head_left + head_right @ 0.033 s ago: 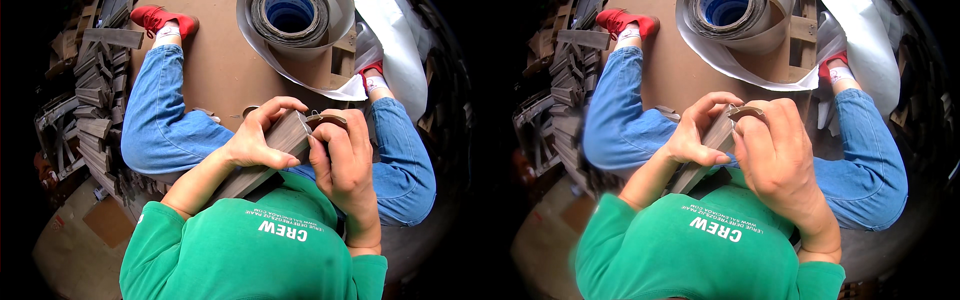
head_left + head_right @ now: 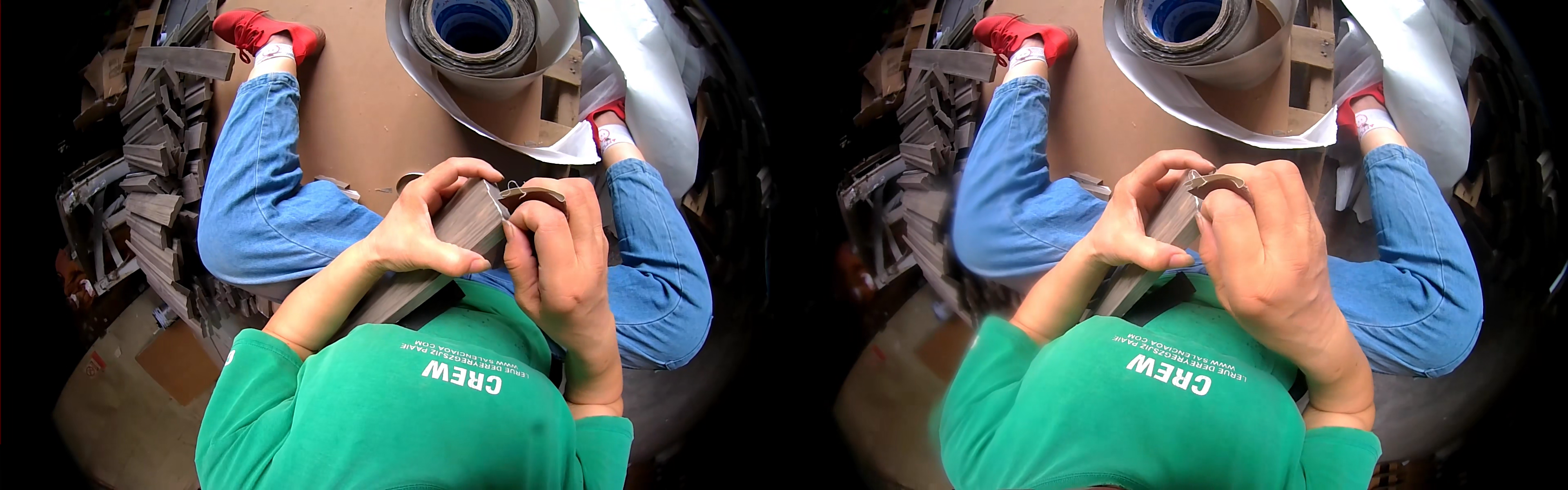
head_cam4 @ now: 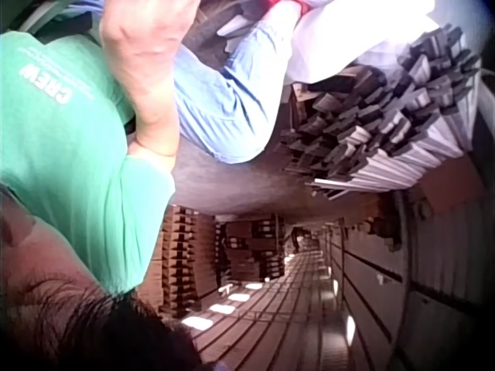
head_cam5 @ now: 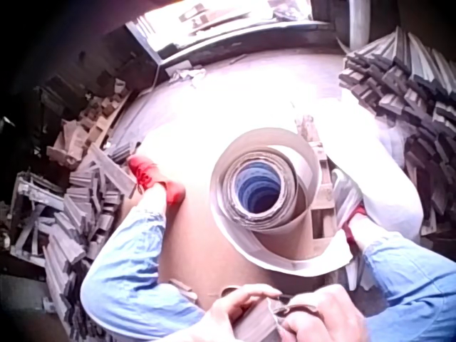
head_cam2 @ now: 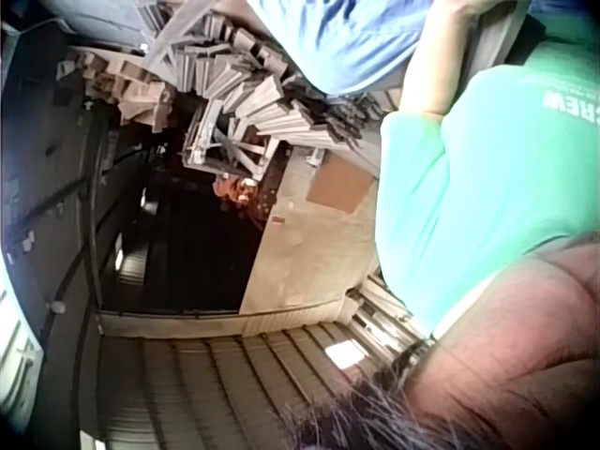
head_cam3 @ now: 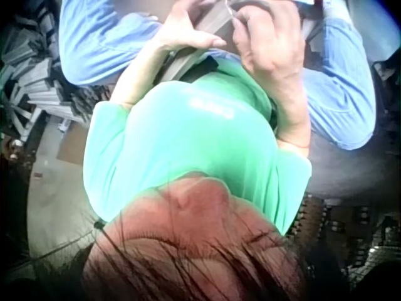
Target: The person sands the edges and ends of wooden moulding trim pieces using sandpaper by hand.
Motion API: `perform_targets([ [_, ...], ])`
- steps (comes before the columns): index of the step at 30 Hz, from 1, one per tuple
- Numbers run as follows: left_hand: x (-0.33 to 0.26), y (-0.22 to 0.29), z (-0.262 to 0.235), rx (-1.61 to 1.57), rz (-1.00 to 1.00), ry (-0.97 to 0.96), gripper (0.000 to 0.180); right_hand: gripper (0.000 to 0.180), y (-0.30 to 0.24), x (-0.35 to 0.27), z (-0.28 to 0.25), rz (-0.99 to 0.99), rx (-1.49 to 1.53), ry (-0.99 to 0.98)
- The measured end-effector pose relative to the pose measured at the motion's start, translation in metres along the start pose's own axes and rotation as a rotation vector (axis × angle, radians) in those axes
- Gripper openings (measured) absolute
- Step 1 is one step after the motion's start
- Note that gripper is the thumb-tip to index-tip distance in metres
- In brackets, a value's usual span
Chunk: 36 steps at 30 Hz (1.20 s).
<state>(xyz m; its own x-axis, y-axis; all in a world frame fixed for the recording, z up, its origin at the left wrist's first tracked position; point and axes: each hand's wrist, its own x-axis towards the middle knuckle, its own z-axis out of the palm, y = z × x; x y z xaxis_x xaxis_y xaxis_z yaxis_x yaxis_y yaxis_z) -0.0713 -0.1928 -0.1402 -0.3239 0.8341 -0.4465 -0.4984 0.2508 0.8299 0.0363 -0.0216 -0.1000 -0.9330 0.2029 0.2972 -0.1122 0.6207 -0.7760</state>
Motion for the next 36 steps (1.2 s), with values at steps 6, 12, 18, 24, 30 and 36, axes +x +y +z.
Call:
perform_targets([
  [6,0.002,-0.002,0.002,0.019,-0.024,0.000,0.088,0.031,0.005,-0.012,0.008,-0.062,-0.188,0.032],
  [12,0.003,-0.001,0.001,-0.021,-0.036,0.012,0.089,0.025,-0.004,-0.035,0.005,-0.045,-0.117,0.071],
  [18,0.000,0.000,-0.008,-0.077,-0.028,0.054,0.093,0.008,0.008,-0.037,-0.011,0.232,0.029,0.184],
  [24,0.000,0.003,-0.009,-0.217,-0.023,-0.029,0.095,0.006,0.007,-0.033,0.005,0.423,0.557,0.059],
  [30,0.001,-0.004,-0.012,-0.370,-0.030,-0.083,0.093,0.036,-0.010,-0.017,0.002,0.679,1.020,0.142],
  [36,0.003,-0.004,-0.006,-0.386,-0.035,-0.055,0.092,0.032,0.001,-0.019,0.004,0.737,1.130,0.092],
])
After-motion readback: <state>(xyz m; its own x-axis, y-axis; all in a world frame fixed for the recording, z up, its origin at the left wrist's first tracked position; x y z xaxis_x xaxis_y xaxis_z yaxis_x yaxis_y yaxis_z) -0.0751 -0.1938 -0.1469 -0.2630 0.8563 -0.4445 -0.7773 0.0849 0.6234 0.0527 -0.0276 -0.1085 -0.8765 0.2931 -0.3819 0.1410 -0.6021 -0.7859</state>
